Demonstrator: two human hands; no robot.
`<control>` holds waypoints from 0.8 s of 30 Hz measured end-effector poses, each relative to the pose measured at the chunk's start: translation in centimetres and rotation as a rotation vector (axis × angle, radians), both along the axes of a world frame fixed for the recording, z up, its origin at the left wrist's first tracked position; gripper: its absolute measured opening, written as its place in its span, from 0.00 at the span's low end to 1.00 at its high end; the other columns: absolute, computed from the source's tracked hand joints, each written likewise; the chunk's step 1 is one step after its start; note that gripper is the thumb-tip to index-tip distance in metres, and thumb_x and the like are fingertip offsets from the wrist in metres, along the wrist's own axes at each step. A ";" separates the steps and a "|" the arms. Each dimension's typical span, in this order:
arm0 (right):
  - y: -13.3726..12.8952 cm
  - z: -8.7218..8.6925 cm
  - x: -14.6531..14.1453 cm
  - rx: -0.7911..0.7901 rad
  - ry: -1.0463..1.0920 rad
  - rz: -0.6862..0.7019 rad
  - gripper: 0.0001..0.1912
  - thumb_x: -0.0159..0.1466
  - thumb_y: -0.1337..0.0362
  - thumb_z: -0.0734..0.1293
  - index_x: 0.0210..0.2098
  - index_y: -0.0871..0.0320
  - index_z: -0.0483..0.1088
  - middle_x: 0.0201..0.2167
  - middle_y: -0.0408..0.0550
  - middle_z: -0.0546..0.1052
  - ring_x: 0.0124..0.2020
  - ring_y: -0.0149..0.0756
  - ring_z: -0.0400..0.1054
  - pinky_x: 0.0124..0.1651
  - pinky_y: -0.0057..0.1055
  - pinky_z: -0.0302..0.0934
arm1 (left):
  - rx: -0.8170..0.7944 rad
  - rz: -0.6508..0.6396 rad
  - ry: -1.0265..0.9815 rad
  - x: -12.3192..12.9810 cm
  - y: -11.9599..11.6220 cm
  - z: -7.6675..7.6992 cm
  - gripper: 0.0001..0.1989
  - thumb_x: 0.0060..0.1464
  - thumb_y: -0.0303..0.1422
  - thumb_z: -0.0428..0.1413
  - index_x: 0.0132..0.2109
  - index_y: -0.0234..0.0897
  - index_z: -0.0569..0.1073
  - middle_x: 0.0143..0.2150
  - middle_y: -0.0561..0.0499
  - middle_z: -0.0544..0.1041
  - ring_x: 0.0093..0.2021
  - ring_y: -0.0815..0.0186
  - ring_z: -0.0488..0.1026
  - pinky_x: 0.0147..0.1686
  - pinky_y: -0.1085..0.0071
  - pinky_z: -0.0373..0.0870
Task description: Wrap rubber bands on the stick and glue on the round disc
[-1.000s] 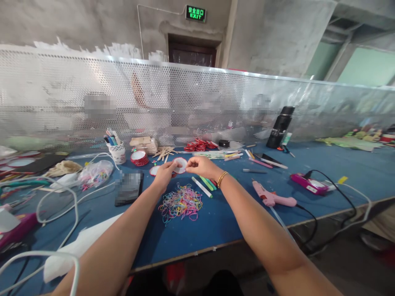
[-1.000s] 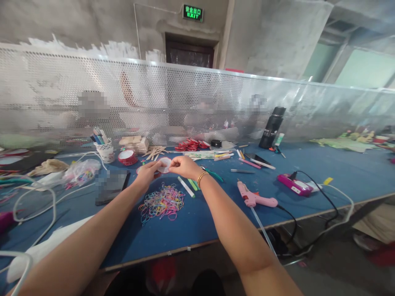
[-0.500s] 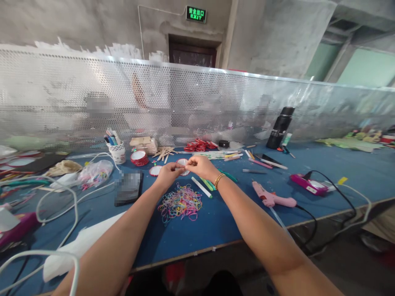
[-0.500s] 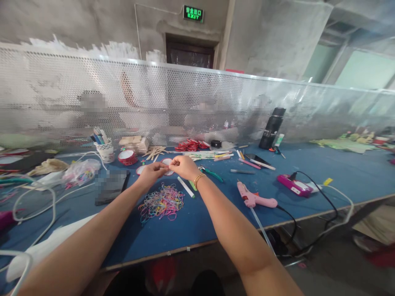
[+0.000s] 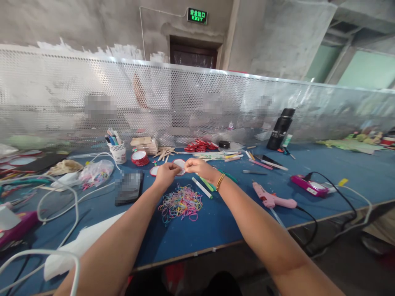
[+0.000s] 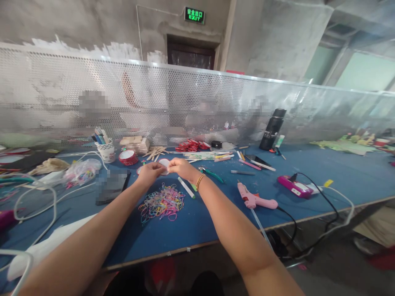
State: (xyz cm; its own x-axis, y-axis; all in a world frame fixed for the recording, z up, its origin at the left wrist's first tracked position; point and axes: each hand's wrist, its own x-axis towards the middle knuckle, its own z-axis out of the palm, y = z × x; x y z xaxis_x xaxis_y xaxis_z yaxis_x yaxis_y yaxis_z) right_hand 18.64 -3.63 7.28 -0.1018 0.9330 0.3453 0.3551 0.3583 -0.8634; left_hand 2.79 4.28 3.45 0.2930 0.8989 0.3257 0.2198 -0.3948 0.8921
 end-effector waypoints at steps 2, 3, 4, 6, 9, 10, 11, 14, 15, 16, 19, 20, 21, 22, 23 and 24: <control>-0.7 0.6 -0.4 -0.008 0.136 0.191 0.05 0.53 0.64 0.65 0.24 0.59 0.70 0.26 0.43 0.73 0.33 0.32 0.66 0.44 0.32 0.59 | -0.020 0.051 0.015 -0.3 0.3 0.0 0.09 0.39 0.37 0.59 0.25 0.33 0.76 0.17 0.56 0.69 0.20 0.72 0.60 0.23 0.74 0.55; -1.0 0.9 -0.5 0.005 0.199 0.274 0.06 0.54 0.63 0.65 0.24 0.59 0.70 0.26 0.44 0.73 0.34 0.33 0.67 0.46 0.34 0.59 | -0.035 0.076 0.019 -0.4 0.4 0.1 0.09 0.38 0.36 0.59 0.25 0.33 0.76 0.17 0.56 0.68 0.19 0.73 0.60 0.22 0.74 0.54; -1.3 1.1 -0.6 0.015 0.259 0.340 0.07 0.55 0.62 0.66 0.25 0.59 0.71 0.26 0.44 0.73 0.35 0.33 0.67 0.48 0.35 0.60 | -0.049 0.101 0.021 -0.6 0.3 0.2 0.09 0.38 0.36 0.59 0.24 0.33 0.76 0.16 0.56 0.68 0.19 0.73 0.59 0.22 0.74 0.54; -1.5 1.1 -0.7 0.027 0.354 0.418 0.07 0.56 0.61 0.68 0.30 0.58 0.73 0.28 0.44 0.74 0.35 0.33 0.68 0.47 0.36 0.62 | -0.069 0.133 0.030 -0.8 0.1 0.4 0.09 0.38 0.36 0.59 0.24 0.33 0.75 0.15 0.57 0.66 0.18 0.73 0.59 0.21 0.75 0.53; -1.0 0.3 -0.7 0.054 0.366 0.391 0.11 0.56 0.60 0.70 0.39 0.55 0.75 0.31 0.43 0.74 0.30 0.29 0.68 0.41 0.34 0.65 | -0.070 0.133 0.040 -0.8 -0.3 0.7 0.09 0.38 0.36 0.60 0.24 0.33 0.75 0.15 0.57 0.67 0.18 0.73 0.59 0.21 0.75 0.53; -0.6 -0.1 -0.7 0.079 0.338 0.356 0.12 0.56 0.59 0.70 0.39 0.54 0.76 0.33 0.43 0.74 0.28 0.27 0.68 0.38 0.33 0.66 | -0.063 0.132 0.046 -0.8 -0.4 0.8 0.09 0.38 0.36 0.60 0.25 0.33 0.76 0.16 0.57 0.67 0.18 0.73 0.59 0.21 0.75 0.53; -0.2 -0.5 -0.8 0.108 0.308 0.319 0.12 0.56 0.59 0.71 0.39 0.53 0.76 0.35 0.43 0.74 0.27 0.26 0.68 0.36 0.32 0.66 | -0.056 0.132 0.051 -0.8 -0.4 0.8 0.09 0.38 0.36 0.61 0.25 0.33 0.76 0.16 0.56 0.68 0.19 0.73 0.60 0.21 0.75 0.53; 0.7 -1.4 -0.9 0.166 0.255 0.257 0.16 0.53 0.57 0.74 0.40 0.51 0.77 0.40 0.43 0.74 0.25 0.24 0.66 0.33 0.31 0.67 | -0.065 0.113 0.043 -0.6 -0.5 0.6 0.11 0.37 0.38 0.62 0.25 0.33 0.75 0.17 0.56 0.68 0.19 0.73 0.59 0.21 0.75 0.53; 0.8 -1.6 -0.9 0.174 0.241 0.253 0.18 0.52 0.56 0.74 0.42 0.50 0.77 0.41 0.43 0.73 0.26 0.24 0.66 0.33 0.31 0.67 | -0.071 0.090 0.031 -0.6 -0.5 0.6 0.11 0.38 0.38 0.62 0.25 0.33 0.75 0.16 0.56 0.68 0.18 0.73 0.59 0.20 0.75 0.52; 0.9 -1.7 -1.0 0.182 0.217 0.247 0.20 0.51 0.54 0.75 0.43 0.49 0.76 0.42 0.44 0.73 0.26 0.25 0.66 0.34 0.31 0.67 | -0.074 0.062 0.015 -0.6 -0.5 0.5 0.12 0.38 0.39 0.62 0.24 0.33 0.74 0.16 0.56 0.67 0.18 0.74 0.58 0.20 0.75 0.52; 1.0 -1.7 -0.9 0.254 0.048 0.174 0.26 0.47 0.51 0.77 0.45 0.49 0.76 0.44 0.45 0.73 0.32 0.28 0.66 0.41 0.34 0.66 | -0.088 -0.044 -0.049 -0.4 -0.4 0.3 0.15 0.35 0.41 0.64 0.24 0.33 0.73 0.17 0.56 0.66 0.19 0.74 0.58 0.20 0.75 0.52; 0.9 -1.7 -0.7 0.289 -0.037 0.126 0.29 0.46 0.50 0.77 0.46 0.48 0.75 0.44 0.45 0.73 0.35 0.30 0.66 0.45 0.36 0.65 | -0.105 -0.082 -0.075 -0.4 -0.4 0.3 0.16 0.34 0.41 0.64 0.25 0.32 0.74 0.17 0.56 0.67 0.19 0.74 0.58 0.20 0.75 0.53; 0.8 -1.6 -0.6 0.320 -0.124 0.071 0.32 0.44 0.50 0.78 0.48 0.48 0.74 0.43 0.46 0.72 0.38 0.33 0.66 0.48 0.38 0.64 | -0.124 -0.122 -0.100 -0.3 -0.4 0.3 0.17 0.34 0.42 0.65 0.27 0.32 0.74 0.18 0.56 0.67 0.19 0.74 0.59 0.20 0.76 0.53; 0.8 -1.5 -0.5 0.346 -0.201 0.013 0.36 0.43 0.49 0.78 0.51 0.48 0.73 0.42 0.46 0.72 0.40 0.35 0.65 0.50 0.40 0.62 | -0.143 -0.160 -0.120 -0.3 -0.4 0.3 0.18 0.34 0.42 0.65 0.28 0.32 0.74 0.19 0.56 0.68 0.19 0.74 0.59 0.20 0.76 0.54; 0.7 -1.3 -0.3 0.364 -0.264 -0.039 0.40 0.42 0.47 0.78 0.53 0.49 0.71 0.41 0.46 0.71 0.41 0.37 0.65 0.51 0.41 0.61 | -0.155 -0.188 -0.134 -0.3 -0.4 0.4 0.18 0.34 0.43 0.65 0.29 0.32 0.74 0.19 0.56 0.68 0.19 0.74 0.60 0.20 0.76 0.54; 0.6 -1.2 -0.1 0.378 -0.311 -0.082 0.43 0.42 0.46 0.78 0.55 0.49 0.69 0.41 0.47 0.71 0.42 0.38 0.64 0.51 0.42 0.61 | -0.158 -0.202 -0.145 -0.2 -0.3 0.4 0.18 0.35 0.43 0.65 0.29 0.32 0.74 0.19 0.55 0.68 0.19 0.74 0.60 0.20 0.76 0.54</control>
